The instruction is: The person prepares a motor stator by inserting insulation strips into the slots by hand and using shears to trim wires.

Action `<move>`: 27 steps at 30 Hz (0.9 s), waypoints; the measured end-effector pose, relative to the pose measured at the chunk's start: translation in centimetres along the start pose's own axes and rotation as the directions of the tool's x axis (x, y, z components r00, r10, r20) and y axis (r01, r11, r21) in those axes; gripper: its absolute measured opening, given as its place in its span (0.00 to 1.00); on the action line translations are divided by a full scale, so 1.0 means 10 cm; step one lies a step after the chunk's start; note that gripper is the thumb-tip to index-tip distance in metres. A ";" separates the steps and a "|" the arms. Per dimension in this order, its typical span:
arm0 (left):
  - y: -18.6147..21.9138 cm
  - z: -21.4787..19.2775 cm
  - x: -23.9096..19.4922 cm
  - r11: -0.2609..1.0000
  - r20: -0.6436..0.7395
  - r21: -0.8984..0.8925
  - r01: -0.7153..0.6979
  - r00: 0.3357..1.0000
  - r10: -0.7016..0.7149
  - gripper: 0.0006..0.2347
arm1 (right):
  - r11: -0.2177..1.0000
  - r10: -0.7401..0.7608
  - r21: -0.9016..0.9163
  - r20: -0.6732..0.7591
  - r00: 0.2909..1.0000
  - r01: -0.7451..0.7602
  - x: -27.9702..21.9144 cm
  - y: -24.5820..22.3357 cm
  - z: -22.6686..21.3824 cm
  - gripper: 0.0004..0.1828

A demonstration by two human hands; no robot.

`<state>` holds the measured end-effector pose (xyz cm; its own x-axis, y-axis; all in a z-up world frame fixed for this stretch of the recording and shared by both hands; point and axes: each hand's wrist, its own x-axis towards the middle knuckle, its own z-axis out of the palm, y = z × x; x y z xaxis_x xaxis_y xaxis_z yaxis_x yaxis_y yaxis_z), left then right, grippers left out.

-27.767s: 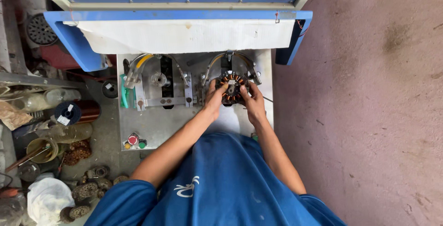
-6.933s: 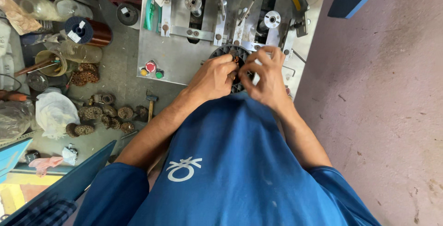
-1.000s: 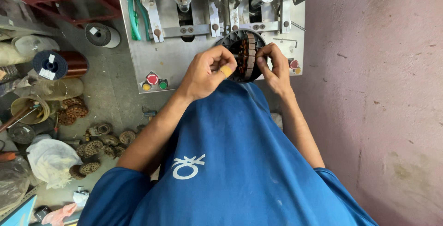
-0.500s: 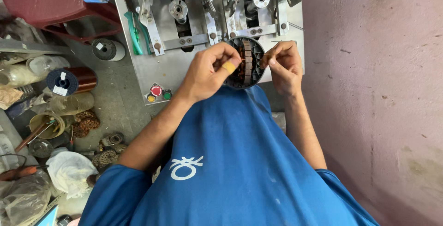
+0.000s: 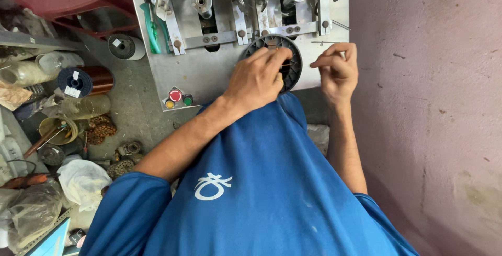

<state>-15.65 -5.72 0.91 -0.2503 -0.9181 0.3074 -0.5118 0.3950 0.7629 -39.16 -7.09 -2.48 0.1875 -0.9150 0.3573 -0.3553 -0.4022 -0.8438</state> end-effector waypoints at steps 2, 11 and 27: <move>0.00 -0.10 -0.03 1.000 0.002 0.004 0.010 1.000 -0.010 0.14 | 0.980 -0.003 -0.198 0.083 0.997 0.019 0.01 -0.11 0.04 0.20; 0.14 -0.16 -0.13 0.995 0.057 0.097 -0.020 0.998 0.015 0.10 | 0.932 0.071 -0.362 0.190 0.979 0.003 0.29 -0.44 -0.19 0.09; 0.25 -0.05 -0.14 0.957 0.014 0.272 0.100 0.994 -0.108 0.05 | 0.798 -0.221 -0.410 0.483 0.847 0.442 0.59 -0.26 -0.39 0.10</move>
<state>-16.15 -3.42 2.68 -0.2048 -0.9547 0.2158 -0.7386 0.2954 0.6060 -40.68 -11.54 3.30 0.6798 -0.6712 0.2954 -0.5762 -0.7381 -0.3509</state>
